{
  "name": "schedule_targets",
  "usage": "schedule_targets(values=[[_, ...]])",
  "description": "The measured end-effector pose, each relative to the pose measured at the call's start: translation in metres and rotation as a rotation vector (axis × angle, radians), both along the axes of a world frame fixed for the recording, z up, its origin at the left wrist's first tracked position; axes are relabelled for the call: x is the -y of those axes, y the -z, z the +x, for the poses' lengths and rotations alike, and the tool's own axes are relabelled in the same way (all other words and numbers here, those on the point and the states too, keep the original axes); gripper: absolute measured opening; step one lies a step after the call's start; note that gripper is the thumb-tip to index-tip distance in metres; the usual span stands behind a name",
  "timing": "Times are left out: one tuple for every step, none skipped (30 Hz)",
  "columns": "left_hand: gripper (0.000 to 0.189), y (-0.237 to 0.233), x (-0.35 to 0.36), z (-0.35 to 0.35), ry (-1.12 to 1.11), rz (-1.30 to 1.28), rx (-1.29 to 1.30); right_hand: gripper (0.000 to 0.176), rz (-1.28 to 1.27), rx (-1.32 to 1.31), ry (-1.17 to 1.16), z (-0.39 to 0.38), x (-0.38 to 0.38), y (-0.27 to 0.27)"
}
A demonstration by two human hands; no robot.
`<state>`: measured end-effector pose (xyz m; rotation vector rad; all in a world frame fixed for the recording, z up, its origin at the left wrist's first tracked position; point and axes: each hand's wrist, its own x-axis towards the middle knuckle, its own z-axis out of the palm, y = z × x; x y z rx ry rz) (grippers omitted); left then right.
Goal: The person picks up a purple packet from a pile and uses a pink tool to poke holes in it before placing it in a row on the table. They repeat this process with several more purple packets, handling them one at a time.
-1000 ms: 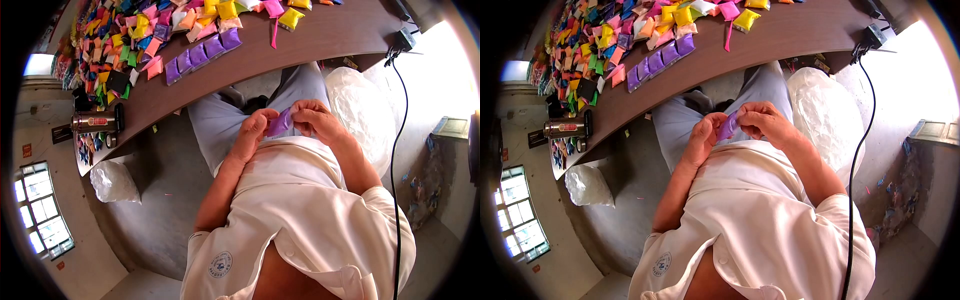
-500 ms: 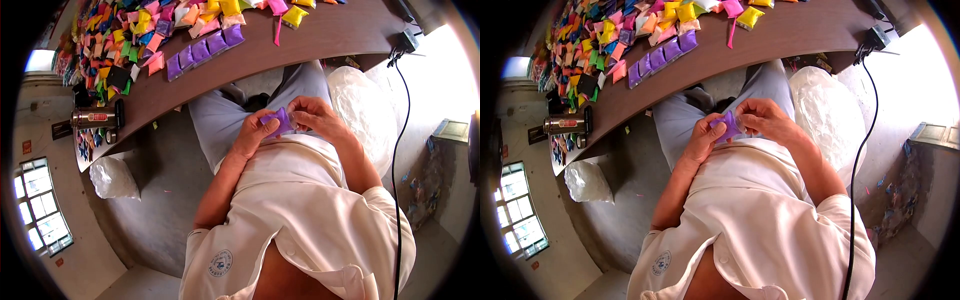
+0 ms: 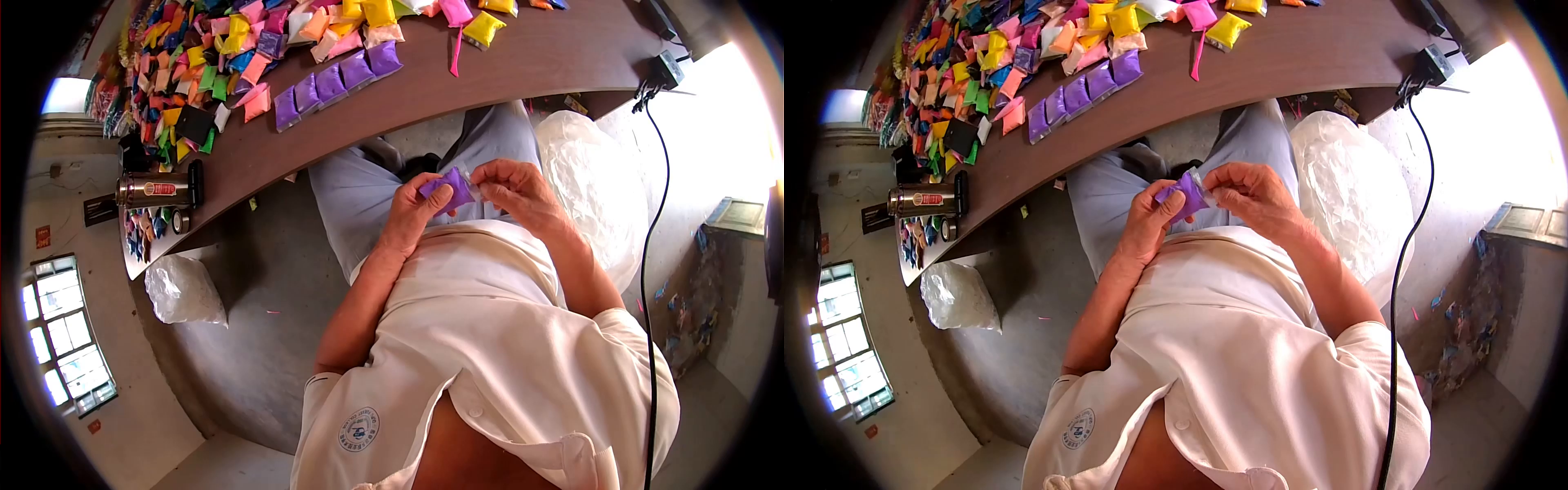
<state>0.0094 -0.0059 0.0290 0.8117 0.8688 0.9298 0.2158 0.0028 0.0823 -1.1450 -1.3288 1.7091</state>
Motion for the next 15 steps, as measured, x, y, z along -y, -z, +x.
schedule_targets(values=[[0.030,-0.001,0.000,0.000,0.006,0.005,-0.001,0.015,0.000,0.000,0.000,0.000,0.001,0.001],[0.029,-0.001,0.000,0.000,0.012,0.011,-0.003,0.017,-0.005,-0.027,-0.004,0.000,0.001,0.003],[0.029,-0.001,0.000,0.000,0.012,0.011,-0.003,0.019,-0.010,-0.055,-0.008,0.000,0.002,0.005],[0.029,-0.001,0.000,0.000,0.009,0.010,-0.002,0.019,-0.010,-0.055,-0.008,-0.001,0.003,0.006],[0.029,-0.002,-0.001,0.000,0.006,0.008,-0.001,0.020,-0.039,-0.115,0.001,-0.002,0.003,0.007],[0.029,-0.002,-0.001,0.000,0.007,0.009,-0.002,0.021,-0.068,-0.176,0.010,-0.004,0.004,0.008],[0.029,-0.002,-0.001,0.000,-0.005,0.000,0.017,0.021,-0.068,-0.177,0.011,-0.007,0.006,0.010],[0.029,-0.002,-0.001,0.001,-0.017,-0.009,0.035,0.022,-0.039,-0.214,0.050,-0.011,0.008,0.011],[0.029,-0.002,-0.001,0.001,-0.017,-0.009,0.035,0.022,-0.009,-0.252,0.089,-0.014,0.010,0.013],[0.028,-0.003,-0.001,0.002,-0.013,-0.016,0.049,0.022,-0.009,-0.252,0.089,-0.016,0.011,0.015],[0.028,-0.003,0.000,0.002,-0.008,-0.024,0.063,0.021,0.013,-0.190,0.124,-0.017,0.013,0.017],[0.028,-0.003,0.000,0.001,-0.009,-0.023,0.063,0.021,0.035,-0.128,0.160,-0.018,0.014,0.017],[0.027,-0.003,0.000,0.001,0.010,-0.025,0.060,0.021,0.035,-0.129,0.160,-0.019,0.015,0.017],[0.026,-0.002,0.000,0.000,0.029,-0.026,0.056,0.020,0.066,-0.108,0.169,-0.020,0.016,0.016],[0.026,-0.001,0.000,0.000,0.030,-0.027,0.056,0.020,0.095,-0.088,0.178,-0.021,0.016,0.015]])
